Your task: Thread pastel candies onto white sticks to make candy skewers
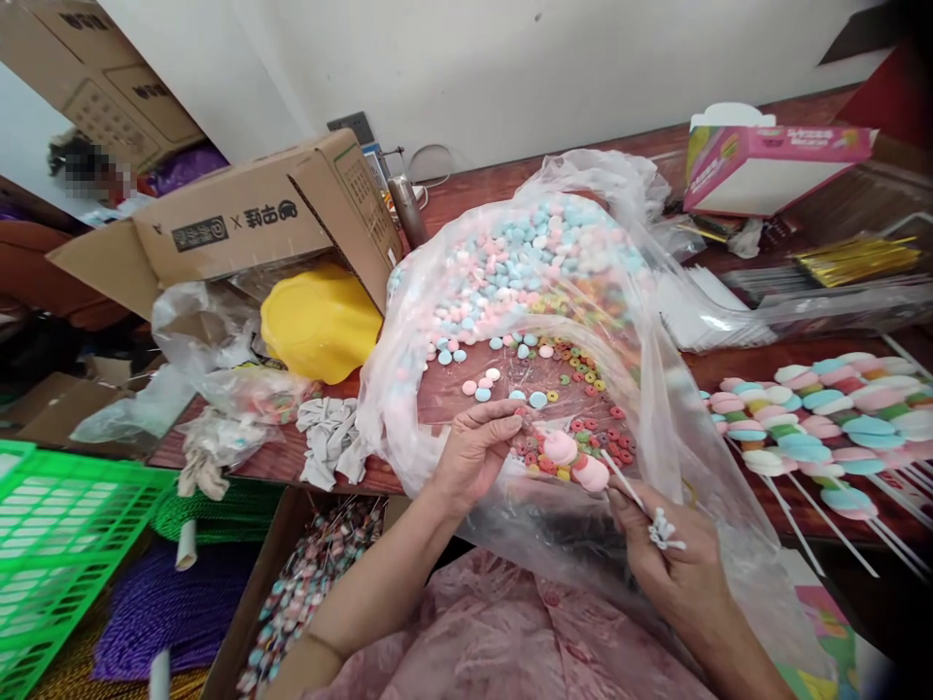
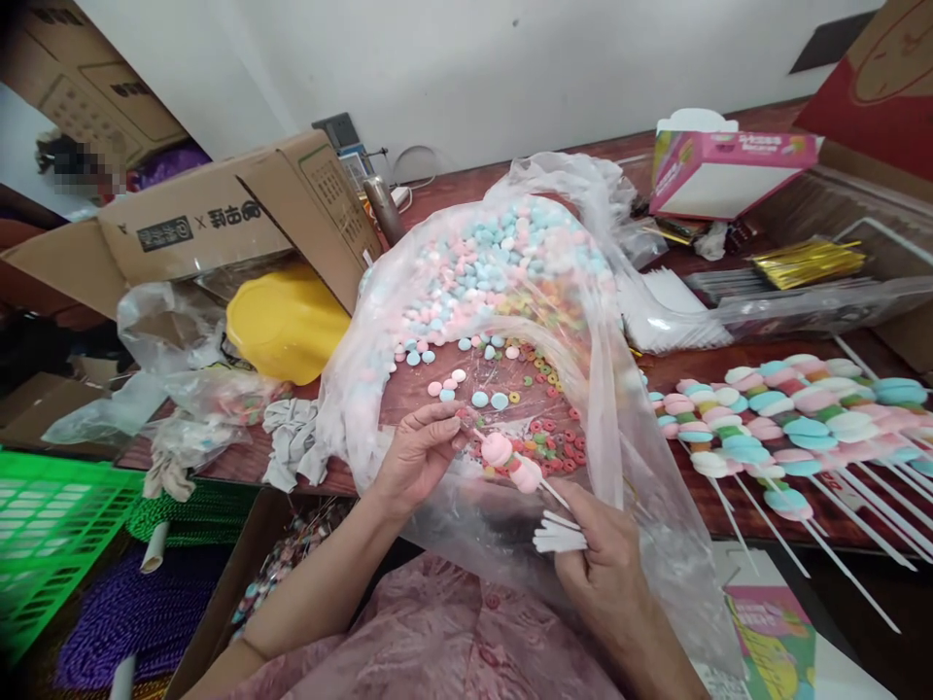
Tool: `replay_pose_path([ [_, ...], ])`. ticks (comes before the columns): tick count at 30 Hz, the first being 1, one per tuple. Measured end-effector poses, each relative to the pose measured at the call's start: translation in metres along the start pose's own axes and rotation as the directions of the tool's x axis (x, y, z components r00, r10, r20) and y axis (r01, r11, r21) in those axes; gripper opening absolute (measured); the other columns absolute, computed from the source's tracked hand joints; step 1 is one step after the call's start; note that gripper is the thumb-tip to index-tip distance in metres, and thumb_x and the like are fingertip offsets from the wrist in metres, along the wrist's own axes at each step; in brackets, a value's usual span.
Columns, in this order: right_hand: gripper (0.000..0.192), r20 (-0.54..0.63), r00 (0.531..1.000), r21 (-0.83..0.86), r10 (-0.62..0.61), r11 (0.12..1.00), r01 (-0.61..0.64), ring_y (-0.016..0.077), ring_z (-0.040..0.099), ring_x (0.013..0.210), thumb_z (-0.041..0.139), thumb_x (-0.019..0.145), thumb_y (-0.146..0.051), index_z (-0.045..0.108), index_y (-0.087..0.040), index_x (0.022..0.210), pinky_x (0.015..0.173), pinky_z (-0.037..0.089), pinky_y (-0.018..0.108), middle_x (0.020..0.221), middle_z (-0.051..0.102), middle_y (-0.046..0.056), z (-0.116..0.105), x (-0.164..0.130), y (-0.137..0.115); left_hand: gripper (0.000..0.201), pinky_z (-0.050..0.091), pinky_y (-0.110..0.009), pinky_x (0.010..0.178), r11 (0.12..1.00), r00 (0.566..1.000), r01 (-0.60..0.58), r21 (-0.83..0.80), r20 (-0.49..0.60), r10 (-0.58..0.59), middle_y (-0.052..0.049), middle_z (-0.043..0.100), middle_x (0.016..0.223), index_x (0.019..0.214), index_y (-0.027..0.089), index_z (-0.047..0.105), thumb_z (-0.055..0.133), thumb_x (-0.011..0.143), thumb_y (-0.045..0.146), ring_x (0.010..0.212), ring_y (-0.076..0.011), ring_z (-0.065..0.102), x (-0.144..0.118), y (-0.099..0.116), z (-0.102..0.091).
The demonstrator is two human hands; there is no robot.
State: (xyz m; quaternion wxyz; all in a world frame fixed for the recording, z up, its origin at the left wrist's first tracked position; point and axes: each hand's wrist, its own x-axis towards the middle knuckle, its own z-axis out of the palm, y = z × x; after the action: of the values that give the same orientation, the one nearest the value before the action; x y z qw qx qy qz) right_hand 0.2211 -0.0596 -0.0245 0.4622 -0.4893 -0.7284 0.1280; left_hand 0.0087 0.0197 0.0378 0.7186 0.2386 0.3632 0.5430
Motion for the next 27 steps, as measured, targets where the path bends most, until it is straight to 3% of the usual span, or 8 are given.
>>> replay_pose_path([
  [3, 0.046, 0.014, 0.998, -0.063, -0.068, 0.996, 0.069, 0.0176, 0.07, 0.061, 0.046, 0.075, -0.006, 0.068, -0.021, 0.112, 0.062, 0.056, 0.028, 0.084, 0.077, 0.003, 0.0, 0.004, -0.006, 0.027, 0.05, -0.024, 0.06, 0.999, 1.0, -0.023, 0.038, 0.005, 0.023, -0.005, 0.078, 0.078, 0.076, 0.018, 0.081, 0.094, 0.053, 0.023, 0.064, -0.011, 0.064, -0.003, -0.003, -0.002],
  [11, 0.047, 0.022, 0.996, -0.12, -0.09, 0.988, 0.092, 0.0213, 0.076, 0.074, 0.045, 0.074, -0.004, 0.068, -0.02, 0.112, 0.067, 0.06, 0.03, 0.091, 0.079, 0.006, 0.0, 0.004, -0.008, 0.023, 0.057, -0.03, 0.077, 0.938, 0.966, -0.259, 0.23, 0.054, 0.254, -0.003, 0.078, 0.084, 0.078, 0.024, 0.082, 0.093, 0.059, 0.031, 0.08, -0.0164, 0.07, -0.01, -0.012, -0.018],
  [13, 0.047, 0.032, 0.992, -0.149, -0.124, 0.981, 0.128, 0.0214, 0.077, 0.076, 0.045, 0.075, -0.004, 0.067, -0.02, 0.113, 0.068, 0.06, 0.03, 0.092, 0.079, 0.006, -0.001, 0.003, -0.007, 0.018, 0.057, -0.031, 0.08, 0.873, 0.933, -0.359, 0.33, 0.133, 0.334, -0.005, 0.078, 0.086, 0.081, 0.025, 0.083, 0.09, 0.065, 0.032, 0.084, -0.0178, 0.07, -0.011, -0.012, -0.024],
  [17, 0.048, 0.059, 0.988, -0.223, -0.146, 0.962, 0.156, 0.0229, 0.077, 0.081, 0.044, 0.076, -0.004, 0.065, -0.019, 0.117, 0.071, 0.061, 0.032, 0.097, 0.079, 0.008, -0.002, 0.0, -0.009, 0.009, 0.058, -0.032, 0.081, 0.605, 0.803, -0.594, 0.529, 0.353, 0.48, -0.007, 0.079, 0.09, 0.088, 0.026, 0.083, 0.081, 0.079, 0.026, 0.085, -0.018, 0.072, -0.013, -0.007, -0.03],
  [19, 0.051, 0.061, 0.991, -0.225, -0.123, 0.965, 0.134, 0.0227, 0.077, 0.082, 0.043, 0.074, -0.004, 0.065, -0.019, 0.118, 0.072, 0.061, 0.032, 0.099, 0.079, 0.008, -0.001, -0.003, -0.01, 0.011, 0.058, -0.03, 0.078, 0.519, 0.749, -0.658, 0.546, 0.398, 0.53, -0.006, 0.079, 0.089, 0.092, 0.026, 0.083, 0.078, 0.083, 0.023, 0.082, -0.017, 0.072, -0.014, -0.006, -0.03],
  [21, 0.055, 0.058, 0.994, -0.185, -0.09, 0.978, 0.099, 0.0219, 0.076, 0.078, 0.042, 0.073, -0.004, 0.065, -0.02, 0.12, 0.071, 0.061, 0.032, 0.098, 0.079, 0.008, 0.002, -0.006, -0.012, 0.013, 0.057, -0.028, 0.075, 0.496, 0.724, -0.68, 0.54, 0.389, 0.569, -0.005, 0.079, 0.087, 0.094, 0.027, 0.082, 0.076, 0.084, 0.02, 0.081, -0.0159, 0.072, -0.014, -0.006, -0.028],
  [24, 0.056, 0.107, 0.994, -0.07, 0.002, 0.998, 0.005, 0.0206, 0.074, 0.073, 0.043, 0.074, -0.005, 0.067, -0.021, 0.122, 0.07, 0.059, 0.031, 0.094, 0.078, 0.006, 0.011, -0.012, -0.017, 0.013, 0.057, -0.029, 0.075, 0.492, 0.718, -0.683, 0.54, 0.373, 0.588, -0.005, 0.078, 0.087, 0.094, 0.027, 0.082, 0.076, 0.084, 0.021, 0.08, -0.016, 0.071, -0.014, -0.009, -0.024],
  [27, 0.044, 0.165, 0.977, 0.092, 0.133, 0.985, -0.149, 0.0185, 0.069, 0.064, 0.047, 0.082, -0.009, 0.07, -0.023, 0.117, 0.061, 0.056, 0.028, 0.082, 0.076, 0.003, 0.02, -0.017, -0.02, 0.013, 0.058, -0.029, 0.076, 0.514, 0.729, -0.673, 0.532, 0.356, 0.585, -0.005, 0.078, 0.088, 0.095, 0.027, 0.082, 0.076, 0.084, 0.022, 0.082, -0.0164, 0.071, -0.012, -0.015, -0.023],
])
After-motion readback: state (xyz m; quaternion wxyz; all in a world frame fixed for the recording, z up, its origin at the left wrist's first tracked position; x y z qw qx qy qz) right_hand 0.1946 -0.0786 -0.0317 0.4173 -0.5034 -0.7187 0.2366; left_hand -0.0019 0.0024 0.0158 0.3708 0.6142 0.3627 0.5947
